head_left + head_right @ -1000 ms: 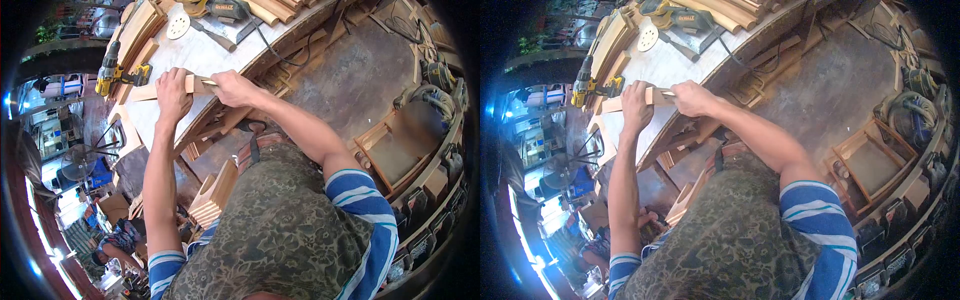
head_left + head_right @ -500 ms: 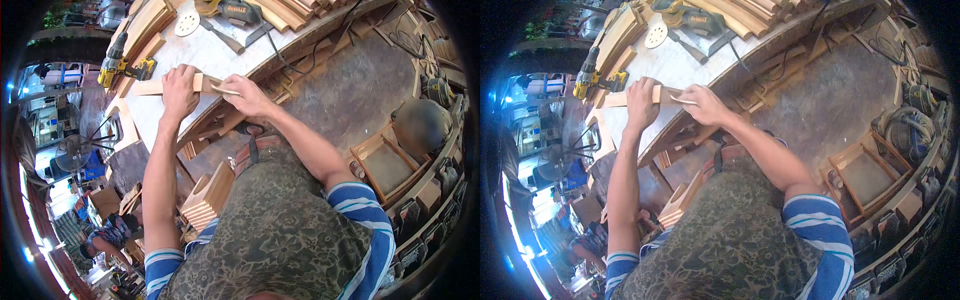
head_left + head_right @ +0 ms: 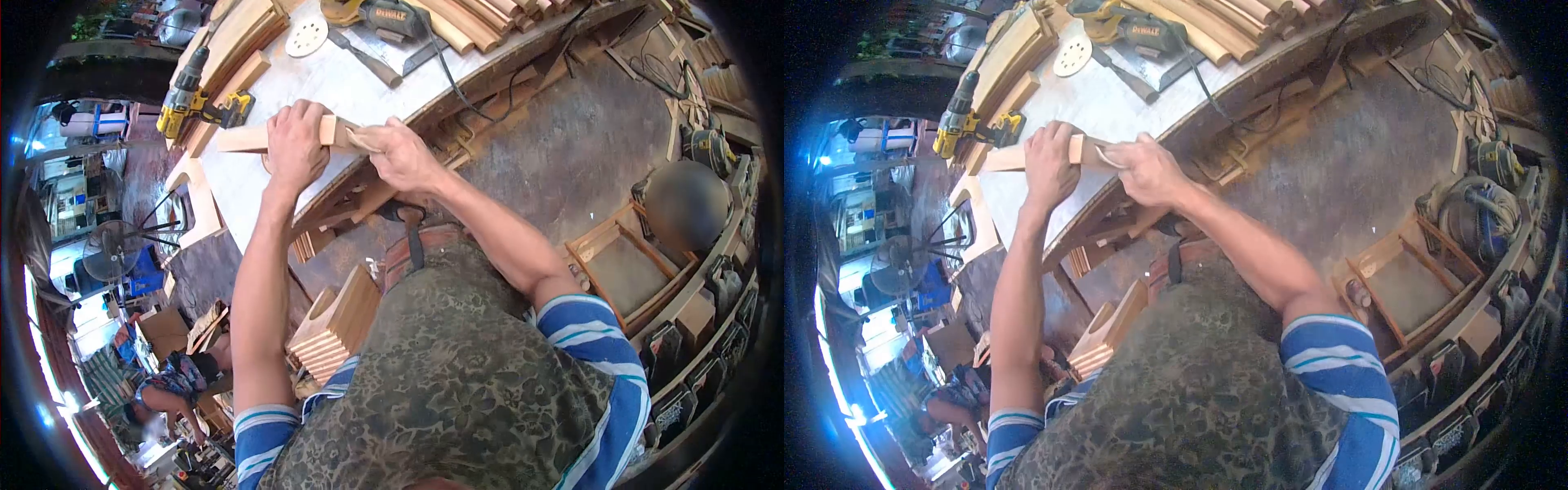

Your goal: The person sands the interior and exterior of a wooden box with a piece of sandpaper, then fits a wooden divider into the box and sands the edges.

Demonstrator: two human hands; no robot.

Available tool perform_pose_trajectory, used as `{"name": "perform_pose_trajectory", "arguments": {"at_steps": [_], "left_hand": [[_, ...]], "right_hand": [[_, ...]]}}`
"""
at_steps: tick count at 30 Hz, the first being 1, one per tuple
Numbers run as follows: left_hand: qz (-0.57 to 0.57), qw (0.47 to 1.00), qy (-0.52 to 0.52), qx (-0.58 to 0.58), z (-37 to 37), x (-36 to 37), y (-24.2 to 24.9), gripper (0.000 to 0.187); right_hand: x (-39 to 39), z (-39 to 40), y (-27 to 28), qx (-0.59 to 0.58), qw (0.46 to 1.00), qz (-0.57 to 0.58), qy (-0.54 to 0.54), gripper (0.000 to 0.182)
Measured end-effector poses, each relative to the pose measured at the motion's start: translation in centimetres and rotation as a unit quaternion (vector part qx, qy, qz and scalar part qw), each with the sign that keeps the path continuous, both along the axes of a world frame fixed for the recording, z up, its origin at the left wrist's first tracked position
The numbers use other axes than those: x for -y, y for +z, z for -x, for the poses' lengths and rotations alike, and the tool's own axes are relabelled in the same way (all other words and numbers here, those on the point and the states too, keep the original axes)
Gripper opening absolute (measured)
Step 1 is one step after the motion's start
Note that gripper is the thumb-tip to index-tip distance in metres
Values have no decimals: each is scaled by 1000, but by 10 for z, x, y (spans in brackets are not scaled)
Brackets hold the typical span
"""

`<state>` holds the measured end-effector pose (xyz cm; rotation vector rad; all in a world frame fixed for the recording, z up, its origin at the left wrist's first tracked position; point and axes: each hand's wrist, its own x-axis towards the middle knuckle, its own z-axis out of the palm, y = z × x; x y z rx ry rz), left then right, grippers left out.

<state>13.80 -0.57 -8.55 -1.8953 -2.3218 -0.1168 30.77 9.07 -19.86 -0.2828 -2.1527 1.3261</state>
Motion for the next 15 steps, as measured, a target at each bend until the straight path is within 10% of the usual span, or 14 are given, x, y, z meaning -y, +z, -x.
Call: {"name": "perform_pose_trajectory", "arguments": {"at_steps": [6, 8, 9, 15], "left_hand": [[2, 1000, 13, -12, -1, 0, -2, 38], [-15, 999, 4, -33, 2, -2, -1, 31], [-23, 999, 8, -36, 5, -6, 0, 31], [-10, 1000, 15, -9, 0, -2, -2, 36]], "right_hand": [[-9, -3, 31, 105, 993, 35, 40, 46], [-12, -4, 40, 169, 960, 217, 59, 37], [0, 6, 37, 29, 980, 198, -14, 29], [-6, 8, 15, 95, 992, 83, -4, 34]]}}
